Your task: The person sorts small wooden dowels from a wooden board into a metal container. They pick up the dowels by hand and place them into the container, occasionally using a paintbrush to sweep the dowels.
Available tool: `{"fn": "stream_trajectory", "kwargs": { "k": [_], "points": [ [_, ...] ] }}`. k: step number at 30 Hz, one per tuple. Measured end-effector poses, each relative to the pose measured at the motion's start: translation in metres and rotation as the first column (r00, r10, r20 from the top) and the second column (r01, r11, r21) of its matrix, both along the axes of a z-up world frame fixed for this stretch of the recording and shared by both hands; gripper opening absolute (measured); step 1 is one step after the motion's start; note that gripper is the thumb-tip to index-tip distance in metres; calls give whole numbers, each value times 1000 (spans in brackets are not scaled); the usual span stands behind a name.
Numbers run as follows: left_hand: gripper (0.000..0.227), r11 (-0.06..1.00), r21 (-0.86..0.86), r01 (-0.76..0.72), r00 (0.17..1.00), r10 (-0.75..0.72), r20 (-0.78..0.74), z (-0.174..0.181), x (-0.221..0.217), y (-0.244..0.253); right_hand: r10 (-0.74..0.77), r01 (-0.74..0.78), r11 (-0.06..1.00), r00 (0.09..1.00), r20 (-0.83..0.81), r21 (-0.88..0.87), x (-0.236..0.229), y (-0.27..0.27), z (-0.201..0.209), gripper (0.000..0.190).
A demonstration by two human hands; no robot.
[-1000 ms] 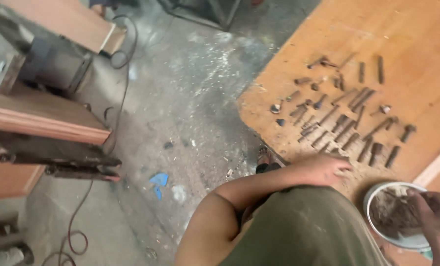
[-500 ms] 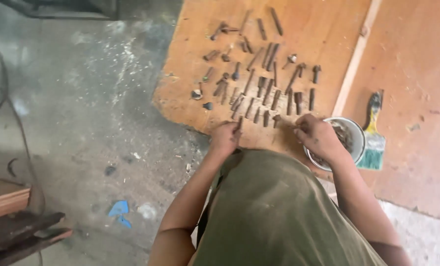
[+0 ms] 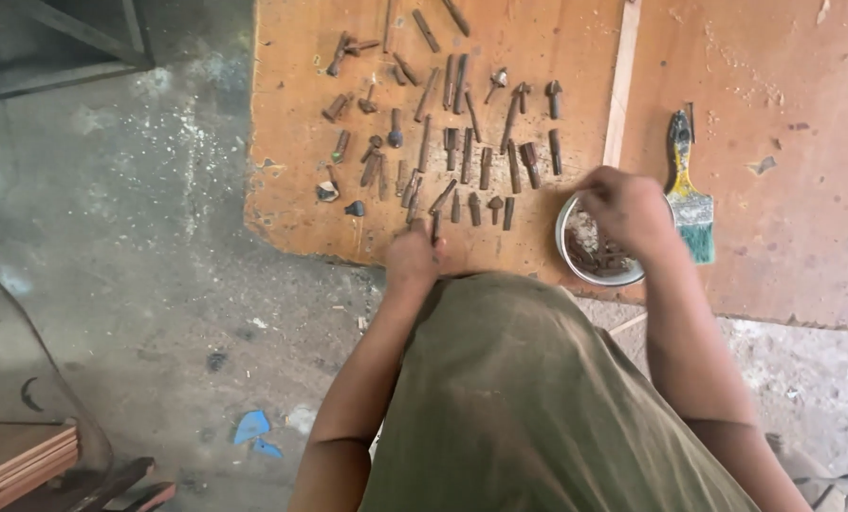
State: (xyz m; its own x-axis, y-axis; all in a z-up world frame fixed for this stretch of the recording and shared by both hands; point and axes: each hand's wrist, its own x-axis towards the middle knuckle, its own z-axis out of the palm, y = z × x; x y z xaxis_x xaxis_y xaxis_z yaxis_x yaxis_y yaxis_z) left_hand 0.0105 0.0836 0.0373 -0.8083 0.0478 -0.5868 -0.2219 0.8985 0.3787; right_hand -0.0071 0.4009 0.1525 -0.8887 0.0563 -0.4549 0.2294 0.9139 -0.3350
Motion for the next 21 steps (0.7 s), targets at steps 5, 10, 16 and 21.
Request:
{"fn": "stream_trajectory", "kwargs": {
  "k": [5, 10, 16, 21],
  "points": [
    [42, 1000, 3, 0, 994, 0, -110, 29, 9, 5, 103, -140, 967, 979, 177, 213, 35, 32, -41, 28],
    [44, 997, 10, 78, 968, -74, -242, 50, 11, 33, 218, -280, 924, 945, 243, 261, 59, 25, -92, 34],
    [29, 888, 184, 421, 823, -289, -488, 14, -1, 122, 126, -131, 989, 990, 67, 70, 70, 46, -105, 34],
    [9, 698, 26, 716, 489, -475, -731, -14, -14, 222, -315, 277, 933, 938, -147, -230, 92, 68, -77, 24]
  ]
}}
